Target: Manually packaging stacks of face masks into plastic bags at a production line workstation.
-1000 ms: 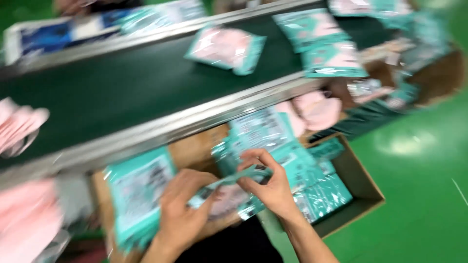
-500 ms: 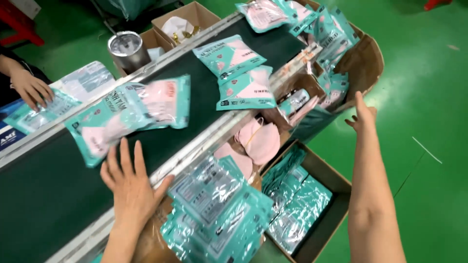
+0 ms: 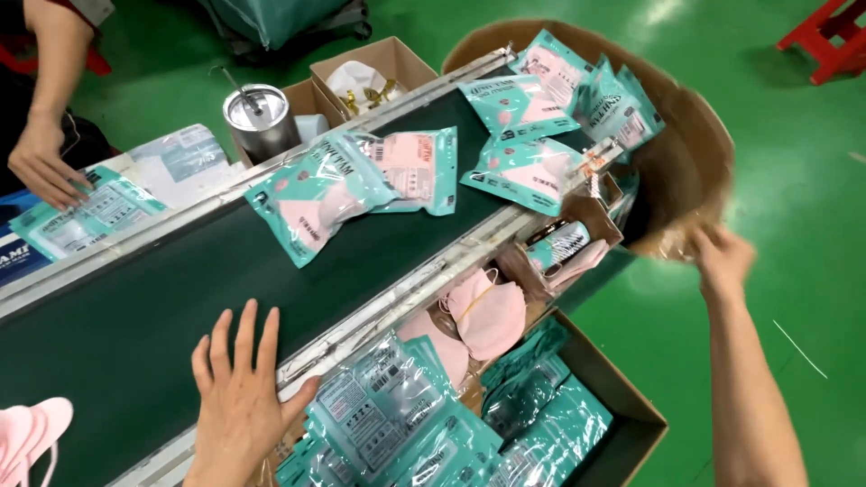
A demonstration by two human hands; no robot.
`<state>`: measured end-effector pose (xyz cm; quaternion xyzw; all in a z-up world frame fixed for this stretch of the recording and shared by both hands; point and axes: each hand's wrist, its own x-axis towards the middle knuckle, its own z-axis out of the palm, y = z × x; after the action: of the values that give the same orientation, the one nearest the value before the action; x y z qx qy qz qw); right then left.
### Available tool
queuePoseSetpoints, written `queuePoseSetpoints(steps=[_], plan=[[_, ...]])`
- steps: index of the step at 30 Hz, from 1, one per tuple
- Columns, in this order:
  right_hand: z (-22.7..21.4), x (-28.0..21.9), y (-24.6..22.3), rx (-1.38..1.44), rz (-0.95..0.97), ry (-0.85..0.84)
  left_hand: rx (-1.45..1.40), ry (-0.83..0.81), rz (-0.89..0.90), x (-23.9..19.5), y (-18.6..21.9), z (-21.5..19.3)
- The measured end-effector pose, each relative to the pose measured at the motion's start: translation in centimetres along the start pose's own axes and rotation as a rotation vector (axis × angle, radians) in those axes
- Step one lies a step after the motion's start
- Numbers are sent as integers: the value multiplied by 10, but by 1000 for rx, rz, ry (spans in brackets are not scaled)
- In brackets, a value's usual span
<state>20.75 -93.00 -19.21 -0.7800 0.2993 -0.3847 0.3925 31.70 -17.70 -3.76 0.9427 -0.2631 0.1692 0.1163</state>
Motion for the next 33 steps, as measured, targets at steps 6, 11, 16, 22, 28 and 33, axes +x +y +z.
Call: queuePoseSetpoints(steps=[6,11,16,22,28,33], plan=[[42,72,-22,223,94,102,-27,-28,20,2,0,-2],[11,18,-37,35,-87,-18,-20,-43,10,4,-1,0],[17,41,10,202,118,90,-2,-46,-19,-2,-4,-4],[-22,31,-5,315,105,-26,9,11,12,0,-4,-8],[41,93,13,264,-17,-46,-20,14,48,-6,0,-9],[-22,36,71,419,252,259,51,31,49,-3,-4,-9]])
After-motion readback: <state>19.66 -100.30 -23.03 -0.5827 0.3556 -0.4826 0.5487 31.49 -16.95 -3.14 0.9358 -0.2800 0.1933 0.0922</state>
